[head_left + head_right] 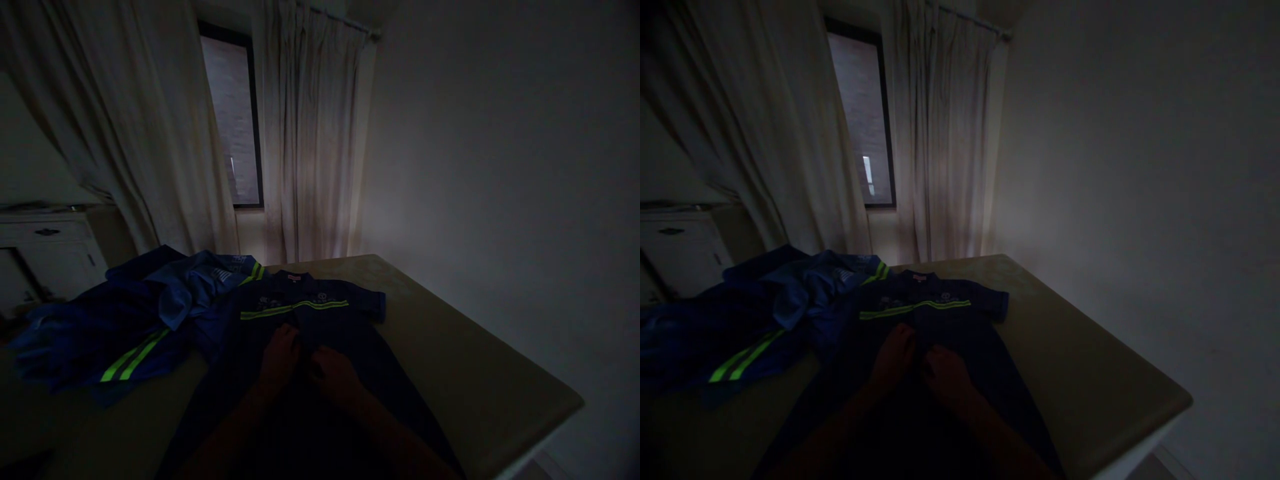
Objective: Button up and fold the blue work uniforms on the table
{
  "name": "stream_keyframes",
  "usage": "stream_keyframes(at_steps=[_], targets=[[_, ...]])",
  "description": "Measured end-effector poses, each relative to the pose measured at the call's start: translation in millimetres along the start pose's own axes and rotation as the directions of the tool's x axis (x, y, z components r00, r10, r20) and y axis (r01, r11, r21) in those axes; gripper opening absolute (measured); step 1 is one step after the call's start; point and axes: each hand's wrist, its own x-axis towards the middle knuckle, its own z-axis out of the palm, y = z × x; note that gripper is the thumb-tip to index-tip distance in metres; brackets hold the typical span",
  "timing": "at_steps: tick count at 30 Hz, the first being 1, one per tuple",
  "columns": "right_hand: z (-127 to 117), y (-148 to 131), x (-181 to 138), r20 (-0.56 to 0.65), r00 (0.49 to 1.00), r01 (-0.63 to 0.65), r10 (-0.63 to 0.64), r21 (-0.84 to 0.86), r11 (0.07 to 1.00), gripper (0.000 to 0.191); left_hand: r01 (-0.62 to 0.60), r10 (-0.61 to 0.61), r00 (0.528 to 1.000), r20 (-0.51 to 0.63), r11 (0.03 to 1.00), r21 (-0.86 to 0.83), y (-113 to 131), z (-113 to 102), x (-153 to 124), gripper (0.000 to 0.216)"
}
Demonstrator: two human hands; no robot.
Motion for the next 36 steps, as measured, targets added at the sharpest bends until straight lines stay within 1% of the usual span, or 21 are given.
stream_keyframes(at_steps=[2,6,10,13,17,21,25,29,31,34,36], targets=[[1.3,1.4,0.4,-0.01,1.0,0.015,-0.015,0.008,1.0,0.013,-0.021,0.023,0.999,0.032,0.998,-0.063,1.3,1.5,-13.4,0.026],[-2.6,0.1,2.0,-0.012,0.999,0.054,-0.053,0.059,0.997,0.017,0.002,0.006,0.998,0.056,0.991,-0.135,1.9,0.1,-31.5,0.026],[-2.8,2.1,1.5,-0.018,0.987,0.158,-0.157,0.143,0.977,0.019,0.071,-0.055,0.995,0.082,0.975,-0.21,4.1,-3.9,-31.9,0.027],[-0.6,5.8,3.3,-0.01,0.981,0.192,-0.194,0.19,0.963,0.019,0.114,-0.088,0.989,0.117,0.966,-0.232,8.1,-5.0,-30.5,0.028],[0.4,6.3,6.2,0.015,0.987,0.154,-0.16,0.202,0.967,0.019,0.13,-0.096,0.988,0.124,0.943,-0.308,10.7,-6.1,-28.9,0.029],[-0.4,2.0,6.5,0.031,0.993,0.107,-0.113,0.152,0.983,0.02,0.19,-0.125,0.977,0.175,0.883,-0.429,6.0,-7.6,-23.0,0.039],[-3.0,-1.7,6.3,0.004,0.997,0.072,-0.074,0.133,0.988,0.016,0.226,-0.158,0.972,0.175,0.834,-0.503,1.4,-9.9,-17.3,0.041],[-4.0,-3.0,7.6,-0.059,0.998,0.013,-0.006,0.127,0.992,0.013,0.259,-0.189,0.965,0.179,0.778,-0.573,0.9,-12.9,-15.4,0.045],[-2.1,-1.7,8.0,-0.092,0.995,-0.014,0.024,0.107,0.994,0.017,0.265,-0.185,0.964,0.194,0.761,-0.592,0.9,-13.8,-15.3,0.047],[2.7,3.4,7.8,-0.124,0.99,-0.061,0.07,0.075,0.995,0.029,0.271,-0.165,0.96,0.226,0.745,-0.609,-0.6,-13.3,-16.0,0.047],[4.7,7.4,8.1,-0.138,0.988,-0.066,0.077,0.082,0.994,0.036,0.266,-0.155,0.961,0.23,0.744,-0.613,-2.3,-11.3,-17.2,0.045]])
